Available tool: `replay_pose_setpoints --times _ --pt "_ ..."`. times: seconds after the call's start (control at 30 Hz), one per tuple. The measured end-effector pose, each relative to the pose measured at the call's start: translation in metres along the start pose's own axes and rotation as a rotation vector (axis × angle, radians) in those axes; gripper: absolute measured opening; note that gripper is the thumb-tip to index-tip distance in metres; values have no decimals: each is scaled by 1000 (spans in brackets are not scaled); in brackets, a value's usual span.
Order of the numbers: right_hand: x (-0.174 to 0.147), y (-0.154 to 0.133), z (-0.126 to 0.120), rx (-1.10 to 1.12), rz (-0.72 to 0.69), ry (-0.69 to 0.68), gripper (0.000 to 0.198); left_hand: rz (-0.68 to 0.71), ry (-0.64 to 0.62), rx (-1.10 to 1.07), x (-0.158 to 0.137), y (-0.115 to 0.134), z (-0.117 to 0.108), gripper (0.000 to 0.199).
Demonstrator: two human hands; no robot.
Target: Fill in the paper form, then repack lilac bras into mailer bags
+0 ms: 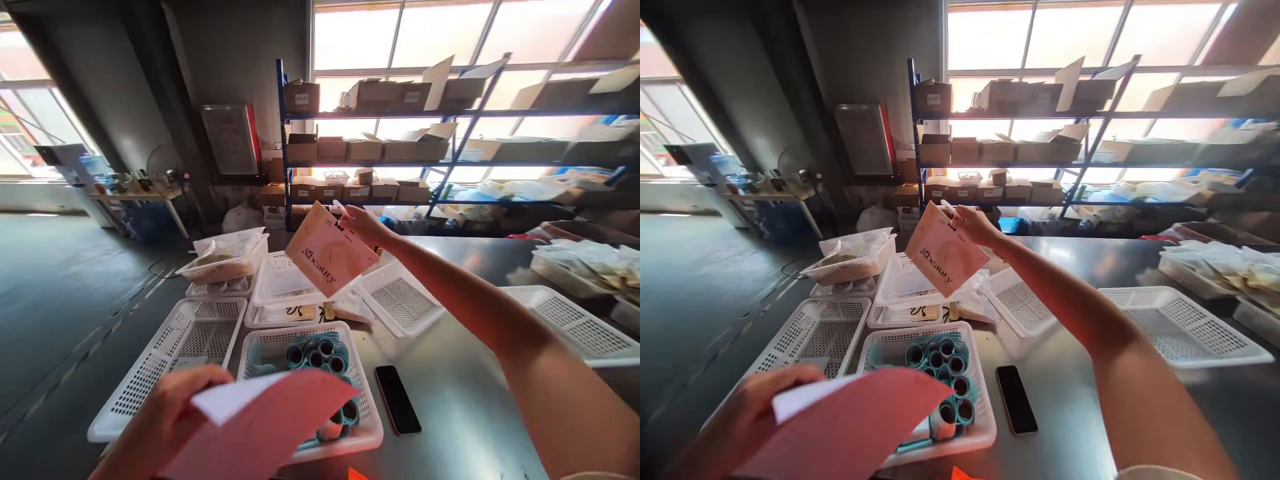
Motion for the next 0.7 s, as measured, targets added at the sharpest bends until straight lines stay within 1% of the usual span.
replay_pose_setpoints --times 0.03,0.07,0.13,0.17,0.2,0.23,0.3,0.33,0.37,0.43,0.5,0.57,0.63,0.7 --pt "-15 -8 -3 70 36 -50 16 106 -282 -31 15 17 34 48" --pt "-31 -15 -4 163 88 -110 15 195 -343 -49 33 35 53 53" --pt "-67 -29 -8 373 207 -217 16 342 -208 -103 72 73 77 51" --pt "-85 -35 -13 463 259 -244 17 356 -210 -169 84 89 94 50" --pt "-101 -39 -20 526 301 -253 19 339 -253 -253 91 101 113 47" --pt "-118 -41 -28 575 340 -249 22 297 -323 -331 92 111 133 43" --pt "-148 -35 -48 640 427 -212 28 189 -501 -447 81 126 173 35" --pt "-163 -28 -59 657 474 -180 31 148 -569 -471 71 133 191 32" --pt "-177 -19 -71 664 518 -139 32 118 -614 -481 61 140 205 30" --pt "-205 2 -98 644 586 -40 32 84 -660 -504 41 156 230 33" --pt "-232 24 -125 600 647 49 29 39 -716 -548 20 177 252 41" --pt "-261 45 -152 555 733 98 27 9 -783 -582 1 203 271 51" --pt "-291 66 -178 522 850 112 31 30 -840 -565 -18 234 286 55" --pt "-323 86 -203 497 954 72 39 96 -889 -509 -37 268 297 57"
Point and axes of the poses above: each hand's wrist, its own x-axis towards the middle knuckle, its own z-axis out of the palm, y = z × x, the point moved 8 cm from there along x, towards the middle knuckle, and after that the axes turned 13 degrees about y, right-handed, at the moved point
